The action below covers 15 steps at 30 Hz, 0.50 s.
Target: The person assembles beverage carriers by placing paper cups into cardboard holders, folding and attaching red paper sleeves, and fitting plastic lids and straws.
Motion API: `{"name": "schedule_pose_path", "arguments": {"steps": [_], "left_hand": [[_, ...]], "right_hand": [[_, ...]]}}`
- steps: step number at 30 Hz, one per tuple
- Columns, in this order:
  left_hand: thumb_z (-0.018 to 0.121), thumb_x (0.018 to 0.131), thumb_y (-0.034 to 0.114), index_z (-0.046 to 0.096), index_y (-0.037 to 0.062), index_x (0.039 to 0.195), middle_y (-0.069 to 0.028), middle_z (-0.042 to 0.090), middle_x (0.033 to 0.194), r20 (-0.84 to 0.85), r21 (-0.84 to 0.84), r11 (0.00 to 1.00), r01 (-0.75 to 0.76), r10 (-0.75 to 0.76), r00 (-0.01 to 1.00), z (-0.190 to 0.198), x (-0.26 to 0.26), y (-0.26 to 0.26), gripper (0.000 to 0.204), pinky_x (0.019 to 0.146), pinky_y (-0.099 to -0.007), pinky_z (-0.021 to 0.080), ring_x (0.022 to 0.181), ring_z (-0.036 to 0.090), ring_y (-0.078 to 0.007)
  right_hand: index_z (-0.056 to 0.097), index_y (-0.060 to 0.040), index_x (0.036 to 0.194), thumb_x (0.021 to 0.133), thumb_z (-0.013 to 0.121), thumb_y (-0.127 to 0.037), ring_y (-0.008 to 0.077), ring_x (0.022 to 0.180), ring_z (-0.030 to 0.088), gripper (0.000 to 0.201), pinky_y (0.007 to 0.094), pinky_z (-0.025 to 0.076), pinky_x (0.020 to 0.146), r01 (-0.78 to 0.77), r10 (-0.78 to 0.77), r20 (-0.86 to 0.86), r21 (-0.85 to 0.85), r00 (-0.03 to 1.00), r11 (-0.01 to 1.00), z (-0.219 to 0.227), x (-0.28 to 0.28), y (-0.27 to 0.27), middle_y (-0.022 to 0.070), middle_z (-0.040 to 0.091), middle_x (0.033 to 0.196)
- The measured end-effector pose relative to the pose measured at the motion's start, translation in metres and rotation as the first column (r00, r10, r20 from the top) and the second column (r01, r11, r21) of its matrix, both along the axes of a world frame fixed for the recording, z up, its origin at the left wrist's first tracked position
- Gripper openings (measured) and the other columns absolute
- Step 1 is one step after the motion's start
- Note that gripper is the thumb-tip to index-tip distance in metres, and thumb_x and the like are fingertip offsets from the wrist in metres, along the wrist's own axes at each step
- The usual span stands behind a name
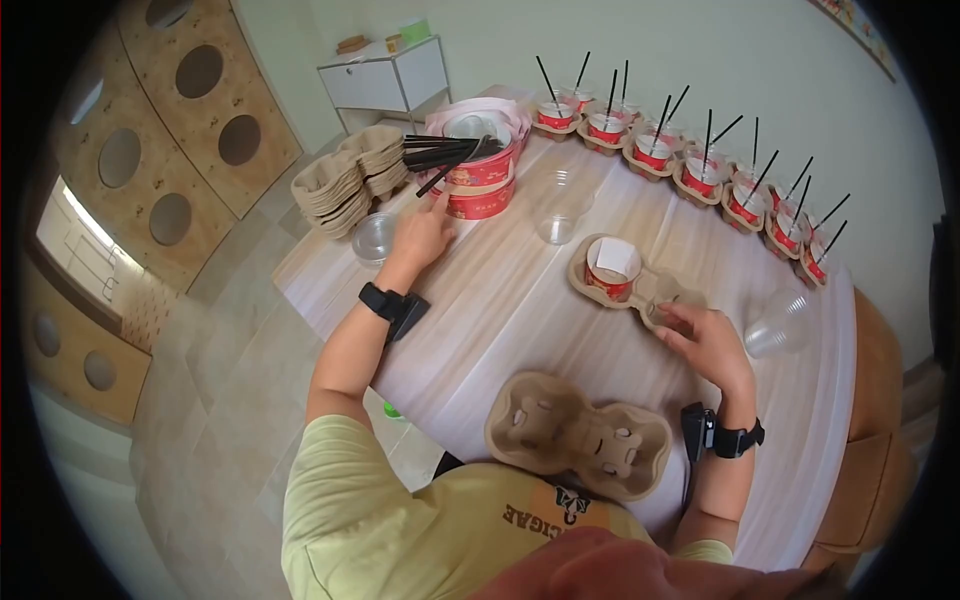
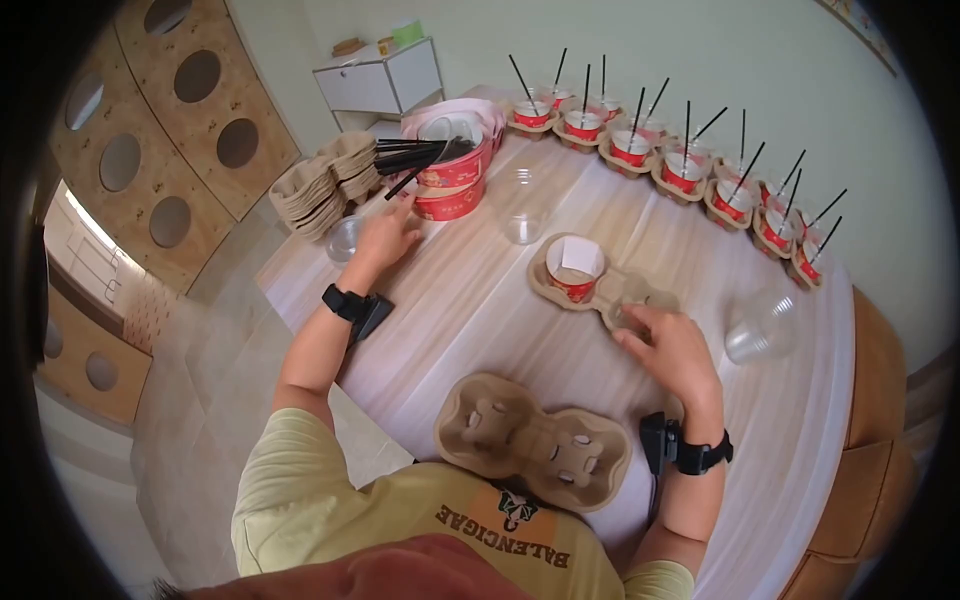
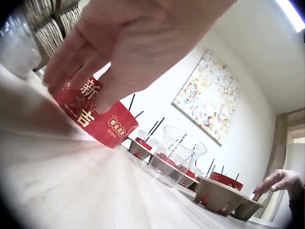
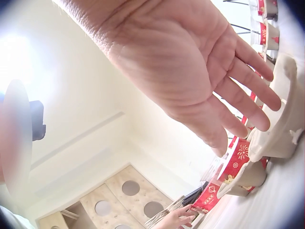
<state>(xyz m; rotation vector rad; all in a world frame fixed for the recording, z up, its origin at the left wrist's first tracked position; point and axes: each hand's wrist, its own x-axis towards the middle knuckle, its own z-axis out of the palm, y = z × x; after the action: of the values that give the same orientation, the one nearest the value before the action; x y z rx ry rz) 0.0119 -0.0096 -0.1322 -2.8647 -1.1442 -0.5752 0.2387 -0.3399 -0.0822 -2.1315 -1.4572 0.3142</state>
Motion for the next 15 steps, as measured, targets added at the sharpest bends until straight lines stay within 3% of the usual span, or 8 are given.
{"name": "schedule_pose_path", "arguments": {"steps": [1,4,11,15], "left_hand": [[0.063,0.072,0.022,0.031,0.0086,0.129,-0.0189,0.05,0.114,-0.079,-0.078,0.996,-0.044,0.038,0.996,0.001,0.0,-0.003,0.067,0.076,-0.0419,0.045,0.091,0.055,-0.0347],[0.061,0.074,0.024,0.024,0.0037,0.131,-0.0226,0.045,0.118,-0.079,-0.121,0.992,-0.038,0.028,0.996,0.004,-0.001,-0.013,0.071,0.08,-0.0411,0.044,0.097,0.053,-0.0361],[0.06,0.075,0.023,0.022,-0.0008,0.131,-0.0238,0.042,0.121,-0.067,-0.132,0.991,-0.006,-0.003,0.998,-0.008,-0.007,-0.005,0.072,0.083,-0.0403,0.043,0.099,0.051,-0.0372],[0.06,0.075,0.021,0.026,0.0011,0.129,-0.0252,0.046,0.116,-0.015,-0.145,0.989,0.025,-0.027,1.0,-0.005,-0.008,-0.007,0.068,0.084,-0.0398,0.042,0.1,0.05,-0.038]], "right_hand": [[0.06,-0.0041,0.099,0.073,0.063,-0.023,0.0304,0.07,0.059,0.032,0.0348,0.046,0.064,-0.006,0.006,-0.012,-0.005,1.0,1.0,0.001,-0.001,0.0,0.0163,0.062,0.083],[0.059,-0.0044,0.099,0.073,0.063,-0.023,0.03,0.071,0.059,0.033,0.0347,0.046,0.064,-0.027,0.027,-0.026,-0.002,0.999,1.0,-0.001,-0.001,0.001,0.0157,0.062,0.083],[0.058,-0.0025,0.103,0.074,0.064,-0.019,0.0255,0.077,0.062,0.034,0.0314,0.047,0.068,-0.025,0.021,-0.058,-0.061,0.998,0.998,0.006,-0.004,0.001,0.0166,0.063,0.084],[0.059,-0.0055,0.1,0.073,0.063,-0.024,0.0294,0.071,0.059,0.033,0.0346,0.046,0.064,-0.042,0.042,-0.042,-0.008,0.998,0.999,-0.002,-0.001,0.0,0.0147,0.062,0.082]]}}
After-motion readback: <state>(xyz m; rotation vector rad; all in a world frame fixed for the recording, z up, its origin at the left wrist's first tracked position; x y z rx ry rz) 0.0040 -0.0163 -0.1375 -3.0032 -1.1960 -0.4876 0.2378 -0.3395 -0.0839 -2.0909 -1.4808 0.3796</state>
